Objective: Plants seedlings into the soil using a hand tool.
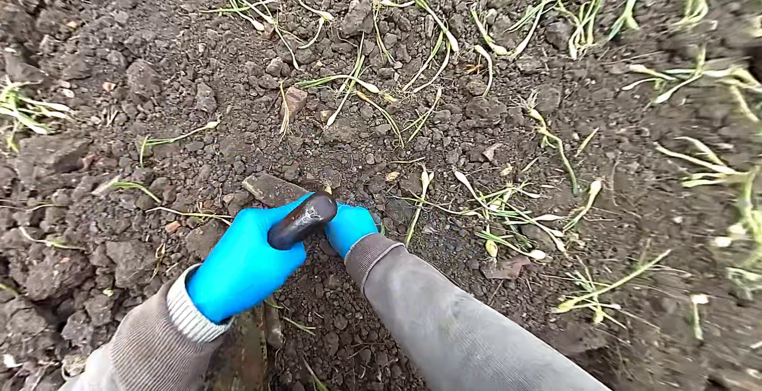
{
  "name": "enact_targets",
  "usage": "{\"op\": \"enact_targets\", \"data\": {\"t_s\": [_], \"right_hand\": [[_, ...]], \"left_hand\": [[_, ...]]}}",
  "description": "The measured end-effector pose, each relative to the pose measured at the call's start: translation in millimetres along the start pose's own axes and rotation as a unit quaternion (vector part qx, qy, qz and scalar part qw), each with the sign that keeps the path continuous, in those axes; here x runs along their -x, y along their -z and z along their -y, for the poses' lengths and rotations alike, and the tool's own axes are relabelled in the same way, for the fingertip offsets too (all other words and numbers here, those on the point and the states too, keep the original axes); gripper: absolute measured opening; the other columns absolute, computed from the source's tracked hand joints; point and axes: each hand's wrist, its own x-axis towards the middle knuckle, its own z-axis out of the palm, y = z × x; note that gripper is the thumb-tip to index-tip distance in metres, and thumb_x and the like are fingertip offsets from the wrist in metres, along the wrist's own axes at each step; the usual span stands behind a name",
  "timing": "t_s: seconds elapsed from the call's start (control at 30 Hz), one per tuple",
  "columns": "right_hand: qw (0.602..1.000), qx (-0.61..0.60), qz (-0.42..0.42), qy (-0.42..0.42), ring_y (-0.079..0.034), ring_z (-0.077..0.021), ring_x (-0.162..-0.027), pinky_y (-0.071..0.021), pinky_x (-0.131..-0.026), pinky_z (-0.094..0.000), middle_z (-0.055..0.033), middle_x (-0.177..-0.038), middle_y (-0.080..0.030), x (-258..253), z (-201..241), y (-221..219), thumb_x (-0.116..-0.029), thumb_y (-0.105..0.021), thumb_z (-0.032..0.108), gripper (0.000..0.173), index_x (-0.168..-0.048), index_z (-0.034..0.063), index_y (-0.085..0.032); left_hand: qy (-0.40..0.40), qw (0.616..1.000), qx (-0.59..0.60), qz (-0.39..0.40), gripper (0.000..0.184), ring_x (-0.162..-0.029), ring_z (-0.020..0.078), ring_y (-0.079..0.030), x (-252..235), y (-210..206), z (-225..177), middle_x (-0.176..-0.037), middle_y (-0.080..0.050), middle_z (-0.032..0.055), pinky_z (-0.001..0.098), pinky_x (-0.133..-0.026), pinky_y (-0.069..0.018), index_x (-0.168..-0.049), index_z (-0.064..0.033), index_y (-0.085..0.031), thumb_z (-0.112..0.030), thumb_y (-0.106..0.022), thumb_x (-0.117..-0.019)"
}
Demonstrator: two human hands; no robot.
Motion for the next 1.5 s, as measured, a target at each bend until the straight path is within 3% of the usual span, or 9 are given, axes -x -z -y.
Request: {"op": "enact_targets", "data": {"t_s": [0.17, 0.3, 0.37, 0.6, 0.8, 0.97, 1.1, 1.37, 1.5], "right_hand": [[0.99, -0.016, -0.125, 0.055, -0.074, -0.0313, -0.091, -0.0604, -0.072, -0.0516, -0.0098, -0.122, -0.07, 10.7, -25.7, -22.8, -0.1069, -0.053, 0.024, 0.036, -0.141, 0.0211, -0.065], [0.984, -0.093, -0.137, -0.067, -0.074, -0.039, -0.091, -0.0577, -0.075, -0.059, -0.0149, -0.125, -0.072, 26.6, -31.1, 7.9, -0.1105, -0.046, 0.022, 0.049, -0.16, 0.0261, -0.043], [0.977, -0.124, -0.106, -0.137, -0.074, -0.0389, -0.097, -0.057, -0.081, -0.0611, -0.0114, -0.131, -0.071, 26.5, -34.2, 18.9, -0.1117, -0.042, 0.026, 0.043, -0.155, 0.0264, -0.049], [0.967, -0.167, -0.043, -0.187, -0.073, -0.0387, -0.103, -0.0557, -0.084, -0.0611, -0.0129, -0.124, -0.072, 29.6, -24.7, 58.4, -0.112, -0.042, 0.028, 0.033, -0.14, 0.022, -0.059], [0.961, -0.21, -0.074, -0.162, -0.073, -0.0323, -0.098, -0.0595, -0.077, -0.0554, -0.0075, -0.133, -0.066, 28.0, -5.7, 52.7, -0.1088, -0.052, 0.024, 0.024, -0.124, 0.02, -0.07], [0.958, -0.225, -0.099, -0.148, -0.073, -0.031, -0.096, -0.0591, -0.075, -0.0548, -0.0072, -0.127, -0.067, 6.3, 14.4, 67.3, -0.1088, -0.052, 0.023, 0.024, -0.122, 0.0194, -0.072], [0.969, -0.206, -0.012, -0.138, -0.071, -0.0325, -0.104, -0.0585, -0.08, -0.0564, -0.0077, -0.13, -0.066, -42.5, 36.0, 59.6, -0.1076, -0.053, 0.023, 0.024, -0.122, 0.0188, -0.072], [0.968, -0.201, -0.012, -0.152, -0.073, -0.0317, -0.094, -0.0605, -0.075, -0.0518, -0.0072, -0.154, -0.05, -11.7, 41.3, 37.4, -0.1085, -0.051, 0.034, 0.039, -0.144, 0.0191, -0.058], [0.914, -0.183, -0.107, -0.346, -0.073, -0.0387, -0.089, -0.058, -0.069, -0.0607, -0.0122, -0.143, -0.059, 34.8, -36.7, 24.2, -0.1071, -0.053, 0.028, 0.033, -0.136, 0.0164, -0.065]], "left_hand": [[-0.052, 0.995, 0.077, 0.019, 0.056, -0.091, -0.0024, -0.069, -0.5, -2.0, 58.1, -0.115, -0.075, -0.0114, 0.021, -0.08, -0.0592, -0.134, -0.0221, -0.07, -0.009, -0.068, -0.0789], [-0.02, 0.986, 0.162, -0.027, 0.025, -0.052, 0.0034, -0.056, 4.0, 31.1, 41.2, -0.073, -0.069, -0.0064, 0.0217, -0.048, -0.0481, -0.099, -0.0188, -0.076, -0.014, -0.07, -0.0746], [-0.085, 0.983, 0.16, -0.028, 0.019, -0.059, 0.0012, -0.061, 3.7, 54.0, 23.1, -0.091, -0.075, -0.0077, 0.0204, -0.055, -0.0535, -0.098, -0.0189, -0.076, -0.015, -0.073, -0.0796], [0.035, 0.99, -0.104, 0.084, 0.053, -0.073, 0.0026, -0.065, -71.2, 81.3, -17.9, -0.093, -0.074, -0.0071, 0.0318, -0.068, -0.0551, -0.134, -0.0237, -0.069, -0.011, -0.07, -0.0823], [0.016, 0.99, -0.074, 0.121, 0.01, -0.04, 0.0058, -0.044, -93.0, 125.7, -84.7, -0.051, -0.052, -0.0065, 0.0254, -0.037, -0.0342, -0.069, -0.0229, -0.064, -0.014, -0.068, -0.0713], [0.073, 0.976, -0.112, 0.172, 0.034, -0.062, 0.0116, -0.06, -120.5, 74.0, 0.2, -0.076, -0.067, 0.0007, 0.0378, -0.06, -0.0513, -0.121, -0.0161, -0.075, -0.007, -0.07, -0.0878], [0.101, 0.984, -0.06, 0.13, 0.008, -0.048, 0.0093, -0.05, -105.9, 91.3, 2.6, -0.057, -0.055, -0.003, 0.0305, -0.046, -0.0411, -0.08, -0.0147, -0.069, -0.008, -0.07, -0.083], [0.02, 0.993, 0.092, 0.076, 0.037, -0.056, 0.0014, -0.056, -97.8, 100.2, 66.8, -0.092, -0.074, -0.0071, 0.0218, -0.053, -0.0494, -0.115, -0.0167, -0.074, -0.014, -0.068, -0.0781], [-0.03, 0.991, 0.127, 0.032, 0.03, -0.062, 0.0009, -0.063, -84.8, 132.5, 37.6, -0.11, -0.076, -0.006, 0.0195, -0.054, -0.0526, -0.108, -0.0191, -0.073, -0.016, -0.071, -0.079]]}}
